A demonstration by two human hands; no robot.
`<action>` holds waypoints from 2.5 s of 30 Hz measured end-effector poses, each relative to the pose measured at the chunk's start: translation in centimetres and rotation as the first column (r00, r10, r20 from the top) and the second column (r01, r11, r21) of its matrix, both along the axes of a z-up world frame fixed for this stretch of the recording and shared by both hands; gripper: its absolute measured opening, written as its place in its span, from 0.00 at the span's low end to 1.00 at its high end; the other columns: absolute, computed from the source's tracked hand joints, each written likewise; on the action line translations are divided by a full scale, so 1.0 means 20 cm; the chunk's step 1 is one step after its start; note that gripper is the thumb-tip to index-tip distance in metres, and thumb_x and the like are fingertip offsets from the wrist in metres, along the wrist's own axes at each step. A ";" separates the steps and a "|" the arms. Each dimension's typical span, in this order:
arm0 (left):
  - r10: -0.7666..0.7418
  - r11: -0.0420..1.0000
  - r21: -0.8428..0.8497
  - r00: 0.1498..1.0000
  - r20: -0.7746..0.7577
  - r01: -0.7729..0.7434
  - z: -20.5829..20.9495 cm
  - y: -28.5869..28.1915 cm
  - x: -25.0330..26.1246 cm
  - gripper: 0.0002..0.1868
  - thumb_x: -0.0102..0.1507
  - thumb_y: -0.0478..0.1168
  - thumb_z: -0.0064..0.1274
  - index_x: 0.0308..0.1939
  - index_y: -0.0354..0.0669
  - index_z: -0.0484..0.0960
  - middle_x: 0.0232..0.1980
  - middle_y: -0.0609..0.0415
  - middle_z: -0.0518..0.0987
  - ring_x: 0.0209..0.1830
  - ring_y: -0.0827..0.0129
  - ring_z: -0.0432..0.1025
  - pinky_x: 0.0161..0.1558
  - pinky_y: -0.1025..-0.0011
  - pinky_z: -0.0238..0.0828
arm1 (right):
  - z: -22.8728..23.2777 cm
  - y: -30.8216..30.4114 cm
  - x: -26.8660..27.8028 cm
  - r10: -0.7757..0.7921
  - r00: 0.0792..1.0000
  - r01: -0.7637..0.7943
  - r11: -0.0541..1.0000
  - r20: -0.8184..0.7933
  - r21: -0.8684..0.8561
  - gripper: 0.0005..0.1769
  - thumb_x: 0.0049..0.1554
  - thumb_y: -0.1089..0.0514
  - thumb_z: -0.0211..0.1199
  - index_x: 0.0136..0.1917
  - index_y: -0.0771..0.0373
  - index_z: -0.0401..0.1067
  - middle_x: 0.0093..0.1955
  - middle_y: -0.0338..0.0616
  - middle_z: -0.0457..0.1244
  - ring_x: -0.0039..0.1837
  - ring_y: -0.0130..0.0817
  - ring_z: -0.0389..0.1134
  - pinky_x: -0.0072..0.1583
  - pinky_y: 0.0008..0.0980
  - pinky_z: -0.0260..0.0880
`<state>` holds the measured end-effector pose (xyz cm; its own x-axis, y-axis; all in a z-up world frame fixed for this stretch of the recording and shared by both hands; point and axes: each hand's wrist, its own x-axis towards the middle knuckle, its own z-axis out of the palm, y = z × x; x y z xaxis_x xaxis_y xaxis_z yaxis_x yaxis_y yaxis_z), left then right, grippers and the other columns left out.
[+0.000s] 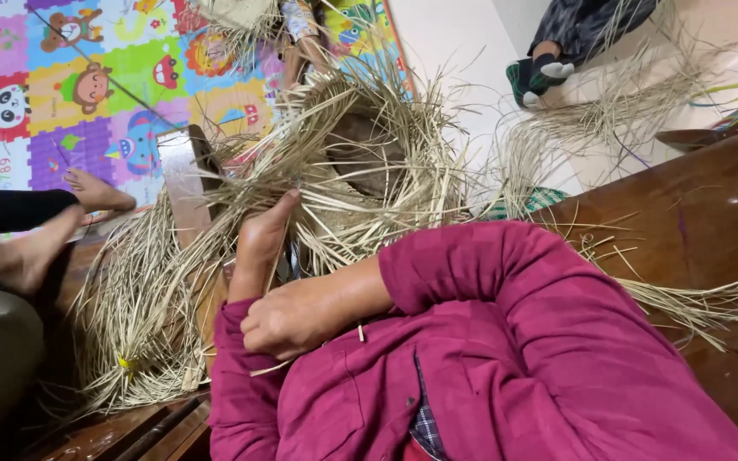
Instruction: A person is weaving a hat using dried straw strands while sitting on the floor.
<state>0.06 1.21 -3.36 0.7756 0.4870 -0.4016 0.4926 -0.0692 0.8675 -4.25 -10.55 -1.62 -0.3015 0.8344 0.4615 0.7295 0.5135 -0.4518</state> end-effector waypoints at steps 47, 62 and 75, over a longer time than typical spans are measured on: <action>0.100 0.878 -0.470 0.929 0.356 0.086 -0.11 0.00 -0.22 0.19 0.65 0.48 0.62 0.39 0.33 0.79 0.29 0.54 0.74 0.27 0.70 0.67 0.26 0.73 0.64 | 0.17 -0.19 0.24 -0.461 0.887 0.446 0.875 0.042 0.190 0.05 0.62 0.63 0.56 0.50 0.65 0.70 0.46 0.53 0.66 0.46 0.52 0.71 0.47 0.44 0.75; -0.015 0.934 -0.337 0.958 0.287 0.115 -0.14 0.07 -0.35 0.11 0.63 0.42 0.64 0.40 0.37 0.85 0.28 0.55 0.79 0.27 0.76 0.71 0.28 0.78 0.67 | 0.05 -0.13 0.18 -0.427 0.800 0.312 0.896 0.421 0.316 0.07 0.63 0.65 0.46 0.51 0.58 0.65 0.40 0.41 0.58 0.40 0.38 0.68 0.39 0.32 0.71; -0.060 0.988 -0.124 0.963 0.264 0.095 -0.17 0.05 -0.30 0.12 0.69 0.42 0.54 0.42 0.33 0.84 0.27 0.52 0.79 0.24 0.73 0.68 0.27 0.77 0.64 | 0.26 -0.38 0.53 -0.292 0.938 0.328 0.923 -0.188 0.202 0.21 0.66 0.64 0.42 0.62 0.64 0.74 0.52 0.49 0.68 0.55 0.45 0.71 0.57 0.40 0.74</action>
